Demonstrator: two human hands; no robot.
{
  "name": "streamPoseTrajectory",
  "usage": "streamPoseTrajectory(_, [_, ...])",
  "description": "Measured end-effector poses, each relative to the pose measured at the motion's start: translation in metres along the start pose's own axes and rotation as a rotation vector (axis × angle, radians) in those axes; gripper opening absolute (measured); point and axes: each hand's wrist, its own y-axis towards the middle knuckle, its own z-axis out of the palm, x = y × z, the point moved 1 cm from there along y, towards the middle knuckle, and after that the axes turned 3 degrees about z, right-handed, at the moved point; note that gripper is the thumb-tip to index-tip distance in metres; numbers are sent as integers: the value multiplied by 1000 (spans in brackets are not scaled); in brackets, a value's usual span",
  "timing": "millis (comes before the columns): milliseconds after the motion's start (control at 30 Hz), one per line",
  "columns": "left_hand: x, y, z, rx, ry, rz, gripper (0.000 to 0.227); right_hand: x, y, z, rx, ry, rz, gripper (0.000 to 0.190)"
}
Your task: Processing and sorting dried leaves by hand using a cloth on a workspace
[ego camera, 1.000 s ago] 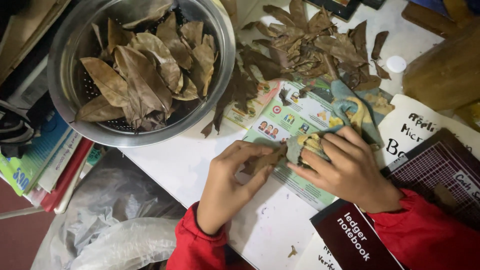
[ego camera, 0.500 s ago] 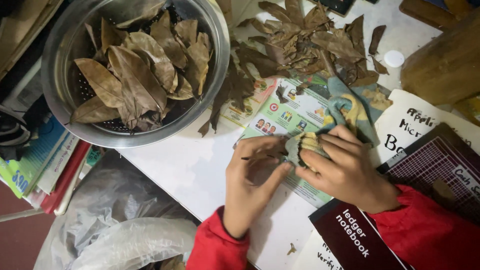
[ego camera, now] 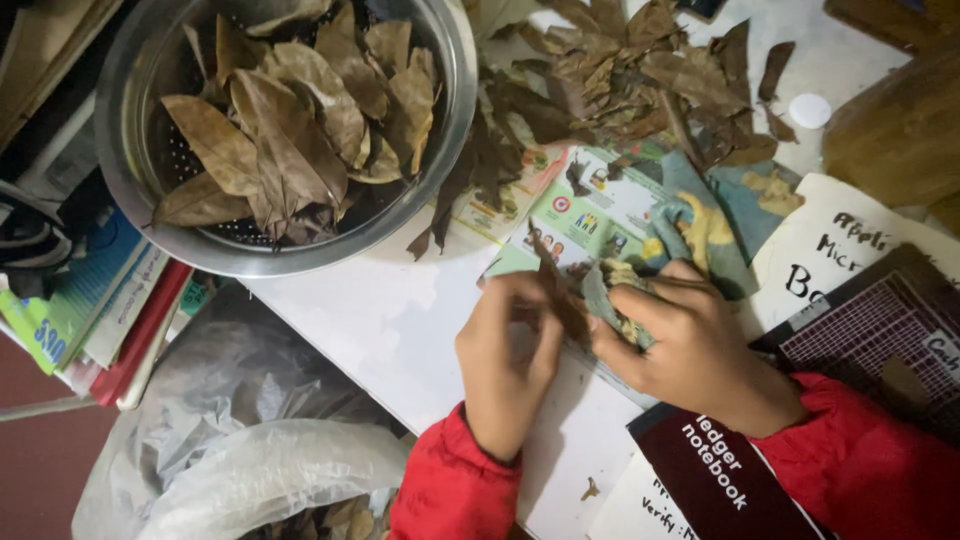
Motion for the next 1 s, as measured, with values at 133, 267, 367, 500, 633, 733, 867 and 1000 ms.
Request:
streamPoseTrajectory(133, [13, 0, 7, 69, 217, 116, 34, 6, 6, -1, -11, -151, -129, 29])
streamPoseTrajectory(267, [10, 3, 8, 71, 524, 209, 23, 2, 7, -3, 101, -237, -131, 28])
streamPoseTrajectory(367, [5, 2, 3, 86, 616, 158, 26, -1, 4, -2, 144, -251, -130, 26])
streamPoseTrajectory(500, [6, 1, -1, 167, 645, 122, 40, -4, 10, -11, 187, -233, -293, 23])
streamPoseTrajectory(633, [3, 1, -2, 206, 657, 130, 49, -6, 18, -22, 106, -37, -324, 16])
streamPoseTrajectory(733, [2, 2, -4, 226, 656, 129, 53, -4, 22, -33, 84, 25, -334, 12])
streamPoseTrajectory(867, [4, 3, -9, 303, 658, 182, 69, -1, 14, -23, 263, -227, -448, 3])
streamPoseTrajectory(1000, [5, 7, -14, 356, 661, 228, 66, -1, 12, -22, 253, -445, -351, 7])
